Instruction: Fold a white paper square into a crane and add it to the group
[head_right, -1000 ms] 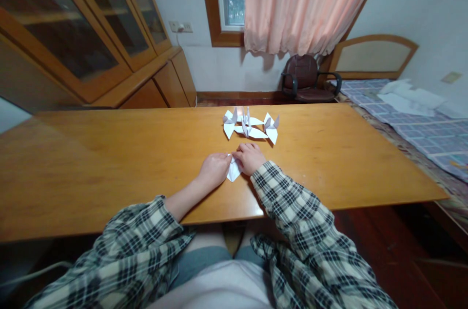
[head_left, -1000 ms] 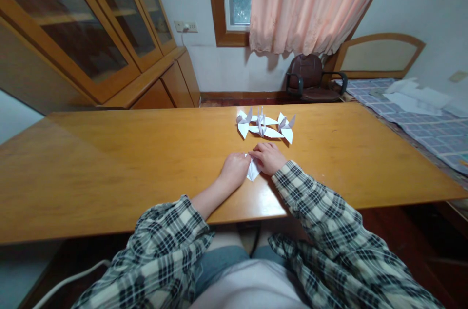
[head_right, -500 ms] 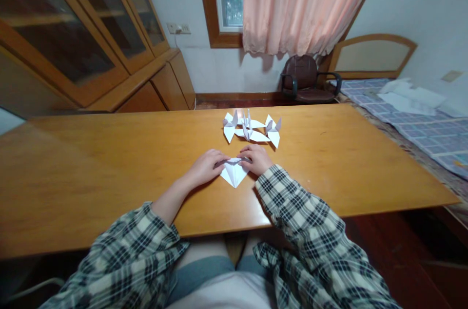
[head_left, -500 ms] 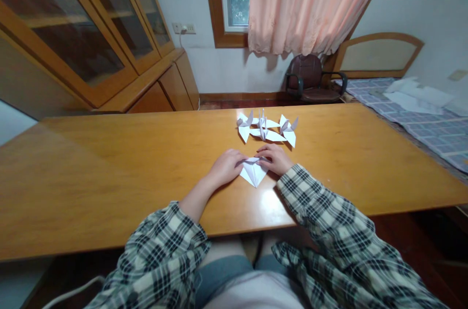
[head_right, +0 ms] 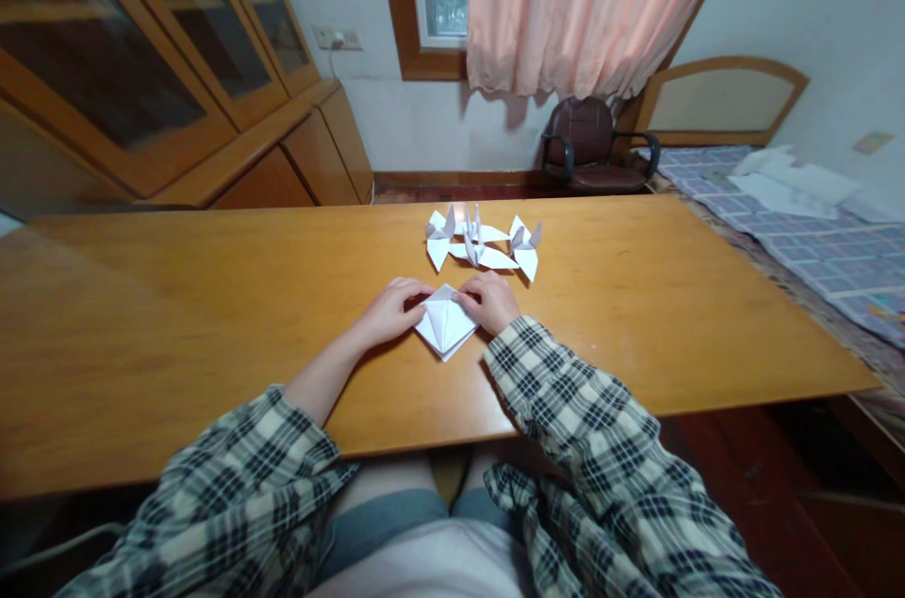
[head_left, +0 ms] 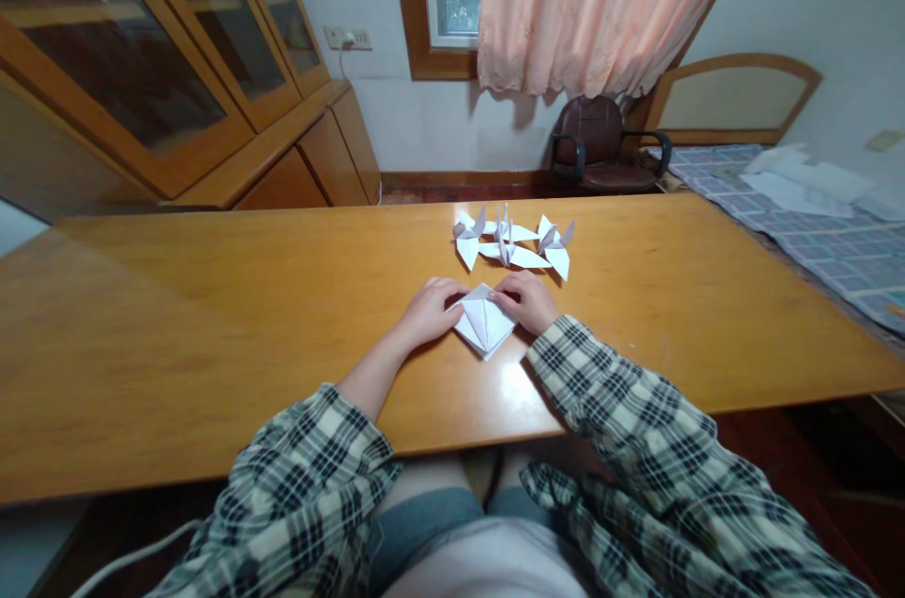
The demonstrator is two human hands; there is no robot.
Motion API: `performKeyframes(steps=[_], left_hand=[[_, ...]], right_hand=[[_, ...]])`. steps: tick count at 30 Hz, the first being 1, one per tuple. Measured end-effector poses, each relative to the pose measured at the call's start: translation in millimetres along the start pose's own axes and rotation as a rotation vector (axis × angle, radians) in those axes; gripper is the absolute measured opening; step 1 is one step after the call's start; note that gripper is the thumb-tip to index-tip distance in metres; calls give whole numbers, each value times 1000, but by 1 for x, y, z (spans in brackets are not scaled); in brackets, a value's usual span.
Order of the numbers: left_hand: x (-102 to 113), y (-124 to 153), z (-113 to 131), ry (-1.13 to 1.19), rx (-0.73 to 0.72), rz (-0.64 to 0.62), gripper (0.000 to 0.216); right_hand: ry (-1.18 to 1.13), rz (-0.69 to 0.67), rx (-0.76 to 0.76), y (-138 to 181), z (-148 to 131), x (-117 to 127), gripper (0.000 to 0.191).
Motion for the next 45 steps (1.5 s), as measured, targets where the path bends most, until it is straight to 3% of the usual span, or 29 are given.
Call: performKeyframes(steps=[7, 12, 16, 23, 27, 30, 33, 39, 45], left_hand=[[3, 5, -17, 231, 169, 256, 34], [-10, 6, -23, 421, 230, 181, 40], [-20, 6, -19, 539, 232, 99, 36], [-24, 4, -10, 601, 175, 122, 34], [-26, 3, -3, 722, 168, 138, 36], [-28, 3, -2, 797, 189, 168, 38], [-26, 4, -10, 765, 239, 244, 40], [-7, 6, -27, 526, 249, 372, 40], [2, 7, -27, 361, 238, 367, 41]], right_hand=[[-99, 71, -40, 1, -2, 11, 20], [-273, 110, -89, 2, -1, 20, 22], [-503, 16, -203, 0, 9, 13, 29], [-572, -83, -282, -1, 13, 4, 48], [-709, -172, -333, 2, 12, -5, 47], [-757, -156, -365, 2, 17, -7, 46], [-659, -51, -312, 0, 18, 1, 44], [-365, 199, -47, 7, -6, 38, 21], [-202, 129, 153, 13, -24, 34, 21]])
Point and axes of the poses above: each hand's wrist, its own y-axis away from the middle knuckle, its own x-axis out of the back of the hand, z = x × y, the point moved 9 cm from there along -y, towards the middle knuckle, and after that the axes turned 14 degrees about -x, right-handed, at the moved point
